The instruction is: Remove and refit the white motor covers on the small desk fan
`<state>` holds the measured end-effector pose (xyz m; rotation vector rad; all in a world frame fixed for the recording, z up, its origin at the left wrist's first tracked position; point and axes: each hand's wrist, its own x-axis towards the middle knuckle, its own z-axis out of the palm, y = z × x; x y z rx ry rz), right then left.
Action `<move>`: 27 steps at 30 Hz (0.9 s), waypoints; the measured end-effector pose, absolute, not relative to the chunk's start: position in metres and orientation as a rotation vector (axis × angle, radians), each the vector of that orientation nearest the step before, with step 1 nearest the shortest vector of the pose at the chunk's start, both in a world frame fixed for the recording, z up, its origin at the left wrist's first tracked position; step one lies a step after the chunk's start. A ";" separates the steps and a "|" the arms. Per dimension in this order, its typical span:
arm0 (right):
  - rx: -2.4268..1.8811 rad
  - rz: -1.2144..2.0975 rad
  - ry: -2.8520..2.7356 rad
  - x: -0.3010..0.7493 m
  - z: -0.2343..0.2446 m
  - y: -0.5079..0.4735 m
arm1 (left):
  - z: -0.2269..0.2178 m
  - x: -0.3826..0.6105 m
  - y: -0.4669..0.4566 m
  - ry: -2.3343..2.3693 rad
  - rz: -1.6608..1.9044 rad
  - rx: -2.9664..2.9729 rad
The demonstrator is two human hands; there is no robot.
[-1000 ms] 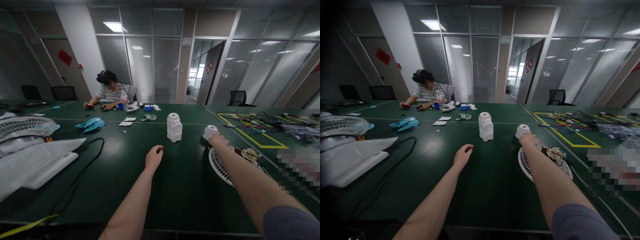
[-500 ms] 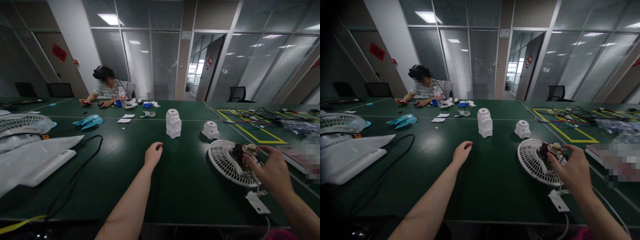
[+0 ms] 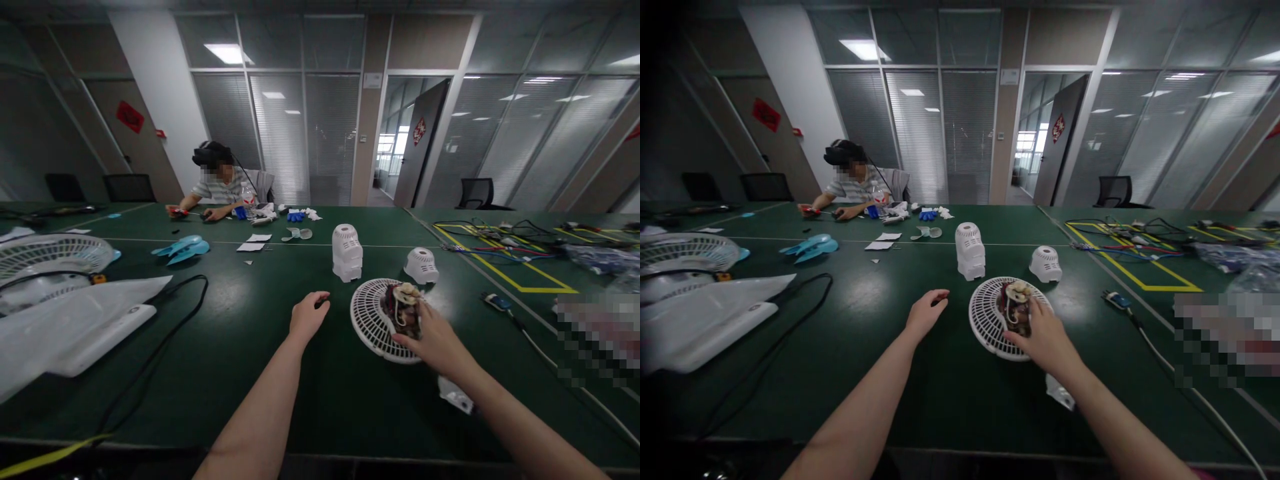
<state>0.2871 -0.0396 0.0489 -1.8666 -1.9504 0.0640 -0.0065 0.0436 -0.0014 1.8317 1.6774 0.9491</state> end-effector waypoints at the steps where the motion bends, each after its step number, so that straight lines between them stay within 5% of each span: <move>1: -1.835 0.068 -2.002 0.271 0.048 -0.035 | -0.001 -0.006 0.043 1.677 0.950 1.840; 11: -1.481 0.353 -1.909 0.208 0.047 0.013 | 0.001 -0.006 0.049 1.985 0.884 1.748; 27: -1.669 0.155 -1.719 0.163 0.073 0.173 | 0.004 -0.004 0.051 2.050 0.894 1.720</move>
